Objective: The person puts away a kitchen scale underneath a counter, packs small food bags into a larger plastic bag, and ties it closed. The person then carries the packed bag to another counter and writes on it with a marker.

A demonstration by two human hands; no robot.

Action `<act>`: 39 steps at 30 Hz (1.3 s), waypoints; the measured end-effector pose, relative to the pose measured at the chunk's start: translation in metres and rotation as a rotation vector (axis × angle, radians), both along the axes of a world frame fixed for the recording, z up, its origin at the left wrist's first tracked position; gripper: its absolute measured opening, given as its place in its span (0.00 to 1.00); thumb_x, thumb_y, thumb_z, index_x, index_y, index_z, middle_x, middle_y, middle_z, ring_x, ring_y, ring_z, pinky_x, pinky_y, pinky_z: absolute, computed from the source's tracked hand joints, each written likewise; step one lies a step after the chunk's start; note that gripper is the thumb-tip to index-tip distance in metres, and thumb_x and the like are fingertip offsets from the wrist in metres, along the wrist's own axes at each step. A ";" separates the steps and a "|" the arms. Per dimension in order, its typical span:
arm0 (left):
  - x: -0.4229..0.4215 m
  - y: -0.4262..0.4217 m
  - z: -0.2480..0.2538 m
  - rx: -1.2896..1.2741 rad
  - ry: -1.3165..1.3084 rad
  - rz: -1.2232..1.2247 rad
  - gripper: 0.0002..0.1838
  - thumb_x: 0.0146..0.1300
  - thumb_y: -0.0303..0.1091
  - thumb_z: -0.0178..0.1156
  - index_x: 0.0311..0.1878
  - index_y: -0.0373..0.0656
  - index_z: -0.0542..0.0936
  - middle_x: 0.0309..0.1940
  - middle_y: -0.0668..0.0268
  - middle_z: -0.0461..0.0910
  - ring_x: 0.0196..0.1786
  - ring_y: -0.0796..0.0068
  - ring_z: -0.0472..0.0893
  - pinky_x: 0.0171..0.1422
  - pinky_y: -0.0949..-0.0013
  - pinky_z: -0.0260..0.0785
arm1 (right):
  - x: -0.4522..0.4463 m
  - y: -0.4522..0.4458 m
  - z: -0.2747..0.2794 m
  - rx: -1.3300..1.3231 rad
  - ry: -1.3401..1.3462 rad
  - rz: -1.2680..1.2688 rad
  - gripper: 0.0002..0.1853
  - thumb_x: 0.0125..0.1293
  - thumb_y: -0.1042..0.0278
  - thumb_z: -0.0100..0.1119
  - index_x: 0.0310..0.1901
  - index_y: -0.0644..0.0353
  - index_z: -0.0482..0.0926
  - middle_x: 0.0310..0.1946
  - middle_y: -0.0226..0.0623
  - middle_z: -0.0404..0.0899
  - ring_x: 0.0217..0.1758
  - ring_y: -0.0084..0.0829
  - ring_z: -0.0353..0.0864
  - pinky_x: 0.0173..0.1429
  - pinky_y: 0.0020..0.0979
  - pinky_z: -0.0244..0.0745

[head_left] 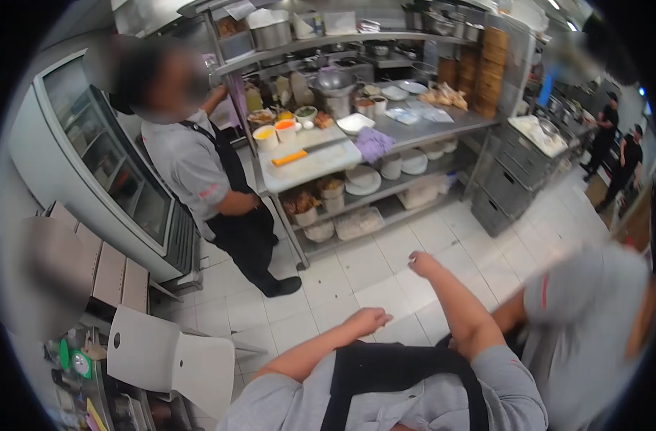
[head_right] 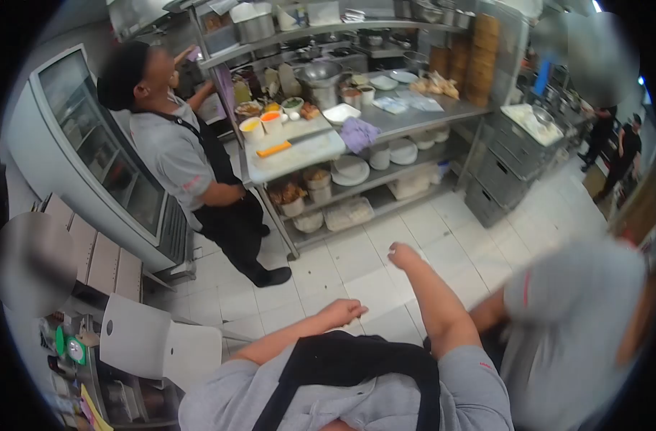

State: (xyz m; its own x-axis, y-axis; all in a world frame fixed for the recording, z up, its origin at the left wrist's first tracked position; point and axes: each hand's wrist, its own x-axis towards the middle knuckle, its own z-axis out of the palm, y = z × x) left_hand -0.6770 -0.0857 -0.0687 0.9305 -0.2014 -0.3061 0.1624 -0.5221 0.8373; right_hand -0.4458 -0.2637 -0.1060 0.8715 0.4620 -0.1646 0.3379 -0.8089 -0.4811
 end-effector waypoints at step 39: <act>0.784 -0.030 0.116 0.636 -0.558 0.591 0.32 0.55 0.44 0.66 0.59 0.40 0.68 0.49 0.51 0.73 0.59 0.49 0.69 0.62 0.57 0.64 | 0.735 0.011 0.097 0.559 -0.431 -0.049 0.14 0.58 0.66 0.59 0.47 0.56 0.80 0.48 0.45 0.78 0.50 0.44 0.77 0.55 0.40 0.72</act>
State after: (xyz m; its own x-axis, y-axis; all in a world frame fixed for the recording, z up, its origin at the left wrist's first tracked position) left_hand 0.1072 -0.1155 0.0470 0.8705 0.3827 0.3096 0.2102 -0.8577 0.4692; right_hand 0.2889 -0.2531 -0.0094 0.8279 0.3348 0.4499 0.5608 -0.4987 -0.6609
